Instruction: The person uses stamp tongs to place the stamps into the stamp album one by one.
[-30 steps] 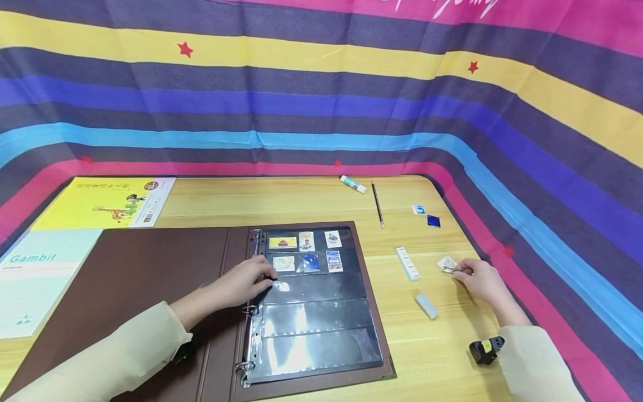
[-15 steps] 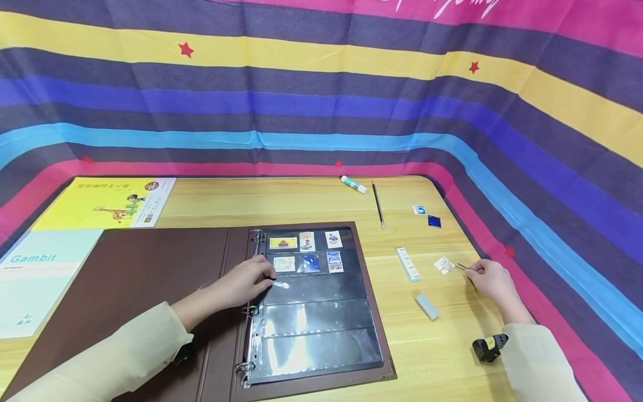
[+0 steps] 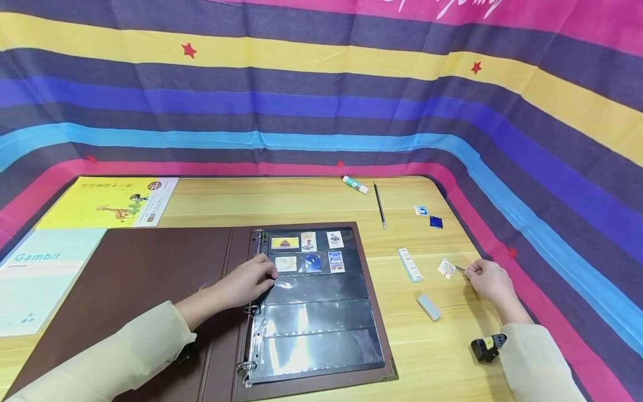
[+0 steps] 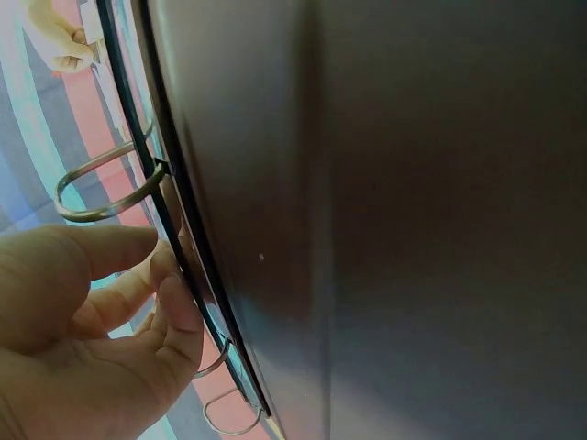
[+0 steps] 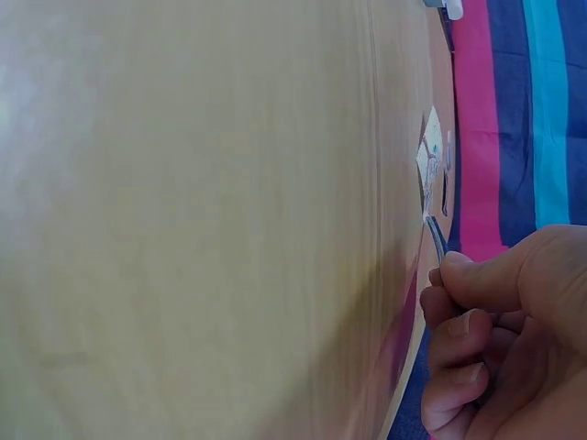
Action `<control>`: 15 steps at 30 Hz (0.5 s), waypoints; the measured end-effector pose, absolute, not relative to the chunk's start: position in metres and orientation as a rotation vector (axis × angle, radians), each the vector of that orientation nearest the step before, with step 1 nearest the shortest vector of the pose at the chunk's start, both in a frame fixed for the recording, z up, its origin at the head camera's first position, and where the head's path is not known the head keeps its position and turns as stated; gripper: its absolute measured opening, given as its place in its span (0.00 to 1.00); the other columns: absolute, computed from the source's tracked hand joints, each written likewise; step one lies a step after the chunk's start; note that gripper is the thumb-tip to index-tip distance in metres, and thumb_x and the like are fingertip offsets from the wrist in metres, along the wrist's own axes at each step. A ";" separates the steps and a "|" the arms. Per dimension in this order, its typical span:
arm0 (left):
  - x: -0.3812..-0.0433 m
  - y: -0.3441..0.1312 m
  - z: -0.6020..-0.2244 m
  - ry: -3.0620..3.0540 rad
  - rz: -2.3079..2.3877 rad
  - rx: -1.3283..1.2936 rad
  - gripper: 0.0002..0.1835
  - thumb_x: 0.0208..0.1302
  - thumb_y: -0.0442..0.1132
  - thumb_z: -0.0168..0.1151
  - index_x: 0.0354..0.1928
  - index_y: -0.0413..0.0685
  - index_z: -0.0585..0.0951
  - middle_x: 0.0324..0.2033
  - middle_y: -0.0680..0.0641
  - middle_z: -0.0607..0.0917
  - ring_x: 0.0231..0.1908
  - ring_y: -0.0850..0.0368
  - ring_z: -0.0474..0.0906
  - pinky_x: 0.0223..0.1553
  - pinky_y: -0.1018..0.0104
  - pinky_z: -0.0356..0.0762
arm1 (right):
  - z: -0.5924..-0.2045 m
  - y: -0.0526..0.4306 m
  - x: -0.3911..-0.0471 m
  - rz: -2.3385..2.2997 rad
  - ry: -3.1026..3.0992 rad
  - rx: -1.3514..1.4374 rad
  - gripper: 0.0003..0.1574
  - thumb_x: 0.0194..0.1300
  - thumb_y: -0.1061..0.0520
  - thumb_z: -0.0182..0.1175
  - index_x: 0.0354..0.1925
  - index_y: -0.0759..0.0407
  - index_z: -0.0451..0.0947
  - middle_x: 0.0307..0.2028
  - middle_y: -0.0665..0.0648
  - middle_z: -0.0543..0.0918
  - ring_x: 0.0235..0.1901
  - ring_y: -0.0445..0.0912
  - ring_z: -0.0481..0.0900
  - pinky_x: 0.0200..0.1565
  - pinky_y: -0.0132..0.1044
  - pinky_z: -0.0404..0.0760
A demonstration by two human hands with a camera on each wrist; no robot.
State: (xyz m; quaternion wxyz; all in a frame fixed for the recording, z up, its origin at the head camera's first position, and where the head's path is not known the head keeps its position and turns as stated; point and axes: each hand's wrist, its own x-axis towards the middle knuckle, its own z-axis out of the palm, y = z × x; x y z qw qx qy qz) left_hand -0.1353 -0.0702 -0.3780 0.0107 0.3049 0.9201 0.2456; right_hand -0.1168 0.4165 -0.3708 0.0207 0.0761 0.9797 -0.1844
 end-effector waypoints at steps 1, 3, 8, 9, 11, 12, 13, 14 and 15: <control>-0.135 -0.070 -0.378 2.872 0.766 0.952 0.02 0.51 0.33 0.52 0.28 0.46 0.74 0.29 0.52 0.68 0.26 0.62 0.65 0.29 0.69 0.67 | -0.370 0.416 -0.117 -0.574 3.040 0.239 0.10 0.54 0.57 0.51 0.27 0.65 0.69 0.16 0.51 0.69 0.18 0.44 0.63 0.21 0.35 0.61; -0.136 -0.070 -0.379 2.875 0.766 0.955 0.02 0.51 0.32 0.53 0.28 0.46 0.74 0.28 0.52 0.68 0.26 0.62 0.65 0.29 0.69 0.67 | -0.369 0.416 -0.116 -0.587 3.048 0.237 0.10 0.53 0.58 0.51 0.27 0.65 0.69 0.17 0.52 0.69 0.18 0.44 0.64 0.21 0.35 0.61; -0.136 -0.070 -0.380 2.867 0.775 0.955 0.03 0.50 0.32 0.54 0.27 0.47 0.73 0.28 0.52 0.68 0.26 0.62 0.65 0.29 0.69 0.67 | -0.363 0.415 -0.116 -0.628 3.107 0.220 0.09 0.54 0.58 0.50 0.26 0.64 0.69 0.17 0.53 0.70 0.17 0.44 0.64 0.19 0.36 0.62; -0.136 -0.070 -0.380 2.865 0.779 0.953 0.03 0.50 0.32 0.54 0.27 0.47 0.73 0.28 0.53 0.68 0.26 0.62 0.65 0.29 0.69 0.67 | -0.360 0.415 -0.117 -0.625 3.130 0.199 0.08 0.54 0.58 0.49 0.26 0.64 0.69 0.17 0.53 0.70 0.17 0.44 0.64 0.19 0.36 0.62; -0.136 -0.070 -0.380 2.860 0.788 0.950 0.03 0.50 0.32 0.53 0.27 0.47 0.73 0.28 0.53 0.68 0.26 0.63 0.65 0.29 0.70 0.67 | -0.354 0.413 -0.118 -0.629 3.174 0.159 0.08 0.55 0.58 0.49 0.26 0.63 0.69 0.17 0.53 0.71 0.16 0.43 0.64 0.19 0.37 0.62; -0.136 -0.070 -0.380 2.859 0.792 0.949 0.03 0.50 0.32 0.53 0.27 0.47 0.73 0.28 0.53 0.68 0.26 0.63 0.65 0.29 0.70 0.67 | -0.350 0.411 -0.119 -0.629 3.189 0.141 0.09 0.56 0.58 0.48 0.26 0.63 0.69 0.17 0.54 0.71 0.16 0.43 0.64 0.19 0.37 0.61; -0.136 -0.070 -0.380 2.859 0.794 0.949 0.03 0.50 0.32 0.53 0.27 0.47 0.73 0.28 0.53 0.67 0.26 0.63 0.65 0.29 0.70 0.67 | -0.346 0.408 -0.120 -0.636 3.198 0.124 0.09 0.57 0.57 0.48 0.26 0.63 0.69 0.18 0.55 0.72 0.16 0.43 0.64 0.18 0.37 0.62; -0.137 -0.070 -0.380 2.857 0.798 0.949 0.03 0.51 0.31 0.53 0.27 0.47 0.73 0.28 0.53 0.67 0.26 0.63 0.65 0.29 0.70 0.67 | -0.341 0.404 -0.121 -0.641 3.207 0.101 0.10 0.57 0.57 0.48 0.27 0.63 0.69 0.19 0.55 0.72 0.17 0.43 0.64 0.19 0.37 0.62; -0.137 -0.071 -0.379 2.855 0.800 0.951 0.03 0.51 0.31 0.53 0.27 0.47 0.73 0.27 0.53 0.67 0.26 0.63 0.65 0.28 0.69 0.67 | -0.335 0.399 -0.122 -0.637 3.210 0.065 0.10 0.57 0.56 0.48 0.28 0.64 0.69 0.20 0.56 0.73 0.18 0.43 0.65 0.20 0.35 0.62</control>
